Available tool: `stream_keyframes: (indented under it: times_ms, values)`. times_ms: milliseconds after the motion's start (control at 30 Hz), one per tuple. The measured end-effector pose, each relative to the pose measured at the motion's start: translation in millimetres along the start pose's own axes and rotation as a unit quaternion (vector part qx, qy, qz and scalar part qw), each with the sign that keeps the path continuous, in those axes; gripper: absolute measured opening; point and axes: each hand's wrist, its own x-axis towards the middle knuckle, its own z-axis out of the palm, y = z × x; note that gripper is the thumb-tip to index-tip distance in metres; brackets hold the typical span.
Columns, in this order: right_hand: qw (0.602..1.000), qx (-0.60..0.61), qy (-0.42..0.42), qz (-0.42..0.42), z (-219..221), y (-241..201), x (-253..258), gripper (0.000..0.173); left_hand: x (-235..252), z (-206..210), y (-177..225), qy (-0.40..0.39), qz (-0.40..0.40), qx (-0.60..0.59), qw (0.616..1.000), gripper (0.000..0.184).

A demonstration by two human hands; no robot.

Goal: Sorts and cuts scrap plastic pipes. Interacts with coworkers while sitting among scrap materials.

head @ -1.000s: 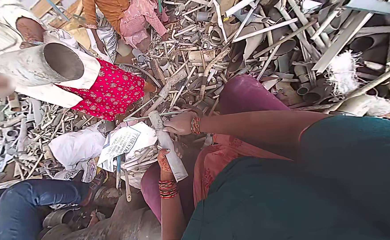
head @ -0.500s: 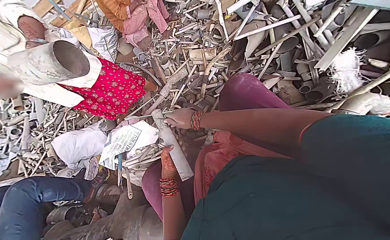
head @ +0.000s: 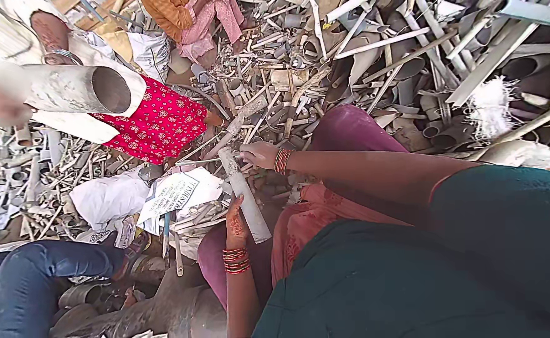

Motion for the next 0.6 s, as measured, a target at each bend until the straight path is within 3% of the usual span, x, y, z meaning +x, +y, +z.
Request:
stream_keyframes:
  times_ms: [133, 333, 600]
  values:
    - [1.000, -0.008, -0.016, -0.012, 1, 3, 1, 0.033, 0, 2, -3, -0.011, 0.003, -0.003, 1.000, 0.049]
    - [0.997, -0.073, -0.017, 0.023, -3, -6, 2, 0.038, 1, 7, -6, 0.010, 0.030, 0.079, 0.996, 0.068]
    - [0.999, -0.028, -0.019, 0.018, 22, -6, -2, 0.036, -5, 12, -12, 0.044, 0.029, 0.103, 0.993, 0.057]
